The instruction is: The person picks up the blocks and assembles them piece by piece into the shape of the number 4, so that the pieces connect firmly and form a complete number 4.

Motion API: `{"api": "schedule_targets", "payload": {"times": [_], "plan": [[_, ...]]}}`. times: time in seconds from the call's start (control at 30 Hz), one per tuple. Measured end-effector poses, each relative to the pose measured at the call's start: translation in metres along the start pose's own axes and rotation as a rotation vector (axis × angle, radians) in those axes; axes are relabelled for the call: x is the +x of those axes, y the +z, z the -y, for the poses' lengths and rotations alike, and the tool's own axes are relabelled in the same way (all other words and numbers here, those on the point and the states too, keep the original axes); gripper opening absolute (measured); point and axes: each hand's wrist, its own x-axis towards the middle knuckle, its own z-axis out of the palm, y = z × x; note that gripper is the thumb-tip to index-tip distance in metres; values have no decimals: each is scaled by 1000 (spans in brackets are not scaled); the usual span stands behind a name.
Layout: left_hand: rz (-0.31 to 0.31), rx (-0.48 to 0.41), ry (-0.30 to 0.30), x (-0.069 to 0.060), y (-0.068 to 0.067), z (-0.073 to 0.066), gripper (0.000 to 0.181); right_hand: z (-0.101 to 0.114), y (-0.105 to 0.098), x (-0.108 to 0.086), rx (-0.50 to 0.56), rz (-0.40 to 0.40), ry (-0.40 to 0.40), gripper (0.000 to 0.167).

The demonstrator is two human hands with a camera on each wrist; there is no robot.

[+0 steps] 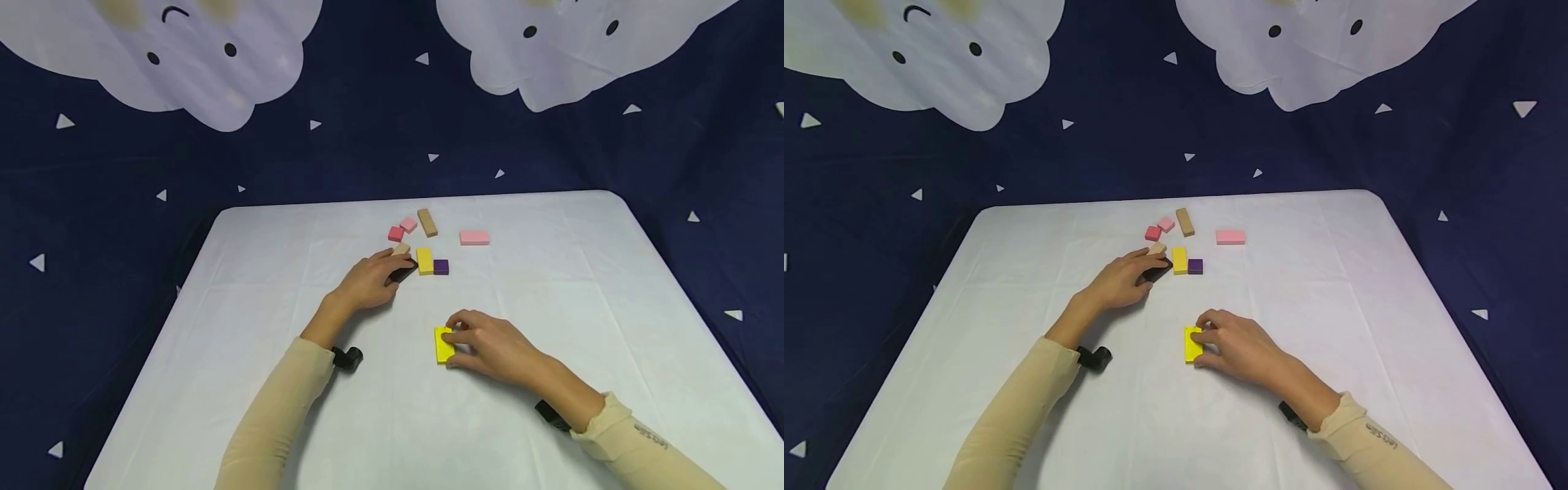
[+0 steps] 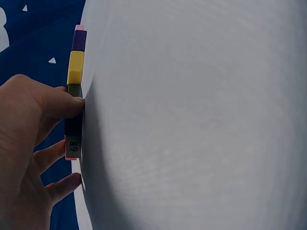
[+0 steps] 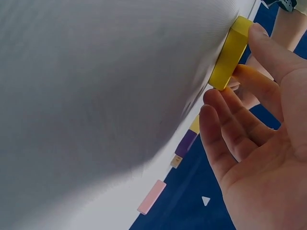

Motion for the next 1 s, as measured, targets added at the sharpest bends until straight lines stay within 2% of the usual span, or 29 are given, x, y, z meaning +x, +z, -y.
{"api": "schedule_targets", "payload": {"times": [0.4, 0.7, 1.0], "plan": [[16, 1, -19, 1, 0, 0, 47, -1, 1, 0, 7, -2, 10, 43], [3, 4, 2, 3, 3, 2, 48, -2, 0, 1, 35, 9, 81, 49], [-12, 10, 4, 2, 4, 2, 47, -2, -4, 5, 39, 6, 91, 38]]}}
